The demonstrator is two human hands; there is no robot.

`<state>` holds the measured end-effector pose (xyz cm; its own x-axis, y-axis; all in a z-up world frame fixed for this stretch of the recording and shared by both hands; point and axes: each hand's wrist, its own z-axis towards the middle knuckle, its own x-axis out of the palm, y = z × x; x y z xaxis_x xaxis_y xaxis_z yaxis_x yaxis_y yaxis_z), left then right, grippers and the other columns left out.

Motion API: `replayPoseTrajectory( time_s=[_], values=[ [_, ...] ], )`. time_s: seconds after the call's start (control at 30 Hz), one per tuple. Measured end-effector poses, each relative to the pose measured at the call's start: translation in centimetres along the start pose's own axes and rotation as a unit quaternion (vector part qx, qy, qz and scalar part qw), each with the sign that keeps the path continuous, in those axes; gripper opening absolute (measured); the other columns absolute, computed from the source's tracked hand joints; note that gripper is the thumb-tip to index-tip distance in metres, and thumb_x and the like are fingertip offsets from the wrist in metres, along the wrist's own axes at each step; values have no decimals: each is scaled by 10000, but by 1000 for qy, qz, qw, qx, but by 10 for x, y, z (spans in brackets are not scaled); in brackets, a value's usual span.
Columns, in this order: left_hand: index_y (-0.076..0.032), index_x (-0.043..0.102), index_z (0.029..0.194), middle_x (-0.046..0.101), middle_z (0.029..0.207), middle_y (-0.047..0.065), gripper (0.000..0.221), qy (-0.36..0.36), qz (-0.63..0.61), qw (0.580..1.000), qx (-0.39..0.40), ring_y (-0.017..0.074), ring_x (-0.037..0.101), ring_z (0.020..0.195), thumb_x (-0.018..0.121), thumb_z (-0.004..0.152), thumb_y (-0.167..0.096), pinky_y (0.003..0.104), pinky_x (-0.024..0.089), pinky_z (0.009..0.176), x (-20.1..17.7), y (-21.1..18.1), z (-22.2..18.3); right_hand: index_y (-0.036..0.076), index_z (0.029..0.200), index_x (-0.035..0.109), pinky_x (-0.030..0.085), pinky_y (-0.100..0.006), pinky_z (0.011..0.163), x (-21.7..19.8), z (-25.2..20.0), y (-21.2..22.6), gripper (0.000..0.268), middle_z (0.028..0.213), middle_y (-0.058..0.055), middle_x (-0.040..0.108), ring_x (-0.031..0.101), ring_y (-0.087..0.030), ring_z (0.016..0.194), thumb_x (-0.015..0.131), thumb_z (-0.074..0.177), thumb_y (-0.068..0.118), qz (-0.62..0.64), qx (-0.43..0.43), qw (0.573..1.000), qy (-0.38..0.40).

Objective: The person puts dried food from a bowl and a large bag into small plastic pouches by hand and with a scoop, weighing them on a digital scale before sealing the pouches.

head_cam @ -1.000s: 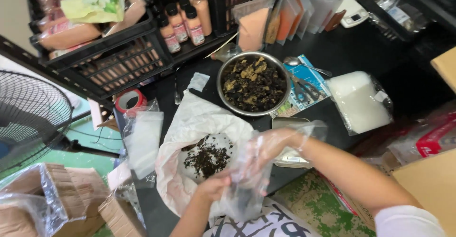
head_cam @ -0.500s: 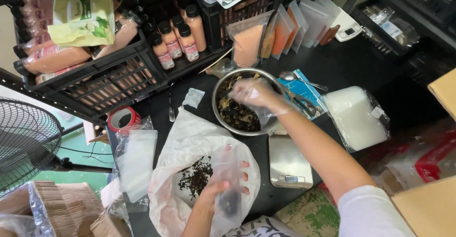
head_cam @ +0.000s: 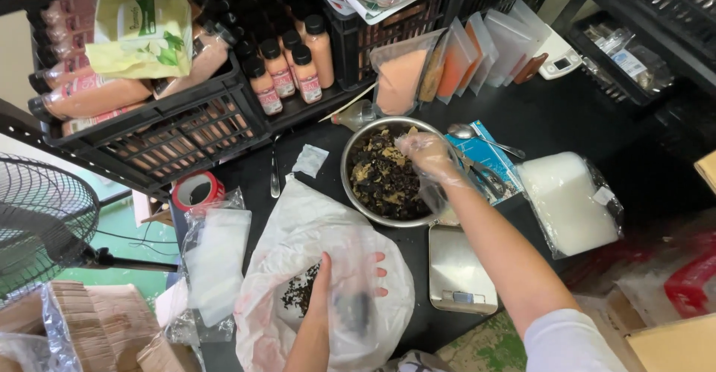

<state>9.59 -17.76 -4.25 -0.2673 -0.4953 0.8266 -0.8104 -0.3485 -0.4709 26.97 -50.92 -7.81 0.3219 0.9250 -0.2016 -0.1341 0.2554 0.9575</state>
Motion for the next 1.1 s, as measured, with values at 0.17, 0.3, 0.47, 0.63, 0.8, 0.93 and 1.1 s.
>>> replayPoseTrajectory(
  time_s=[0.17,0.3,0.47,0.63,0.8,0.93,1.1],
  values=[
    [95,353,1513,500,1427,234,1223,128,-73,989,20,334,596,1163,302,769,-874,544,515,915,-6,9,17,-23,1097,730,650,-476,851,-10,-19,40,243,1060,-195,710,730,-276,928,707,866,-95,227,298,927,23],
    [77,389,1508,645,1225,251,1314,143,-68,987,5,327,645,1118,178,748,-975,528,521,956,-2,16,14,-73,1128,660,617,-556,943,-8,-40,119,265,1079,-234,644,706,-321,838,649,874,-148,310,406,854,97],
    [135,344,1503,624,1246,262,1187,216,-3,975,55,291,625,1159,453,814,-825,519,518,979,11,11,3,-59,1116,689,648,-465,817,7,-57,146,241,1079,-188,727,737,-246,902,687,876,-68,248,372,830,332],
    [146,338,1496,627,1212,277,1114,225,27,972,60,298,636,1116,459,846,-751,519,525,957,5,30,5,-54,1170,708,634,-451,866,15,-75,137,288,1171,-265,705,717,-312,1006,712,895,30,130,370,793,466],
    [144,358,1481,629,1193,287,1094,228,-15,973,46,323,631,1115,435,843,-742,542,537,943,20,41,-2,107,1148,779,634,-447,909,20,-94,217,291,1112,-144,772,755,-255,1004,790,859,72,-117,231,756,601],
    [107,391,1466,533,1350,316,1012,216,-78,972,41,422,593,1124,459,862,-702,649,519,894,15,61,-2,124,1035,814,602,-270,667,21,-115,254,177,846,-80,789,725,-156,711,784,866,165,-222,173,749,601],
    [99,387,1488,509,1376,330,1053,218,-98,971,29,422,590,1076,472,829,-717,669,525,870,9,77,-4,93,1012,815,609,-290,692,23,-135,235,180,811,-123,781,734,-202,713,805,842,154,-221,116,742,622]
  ],
)
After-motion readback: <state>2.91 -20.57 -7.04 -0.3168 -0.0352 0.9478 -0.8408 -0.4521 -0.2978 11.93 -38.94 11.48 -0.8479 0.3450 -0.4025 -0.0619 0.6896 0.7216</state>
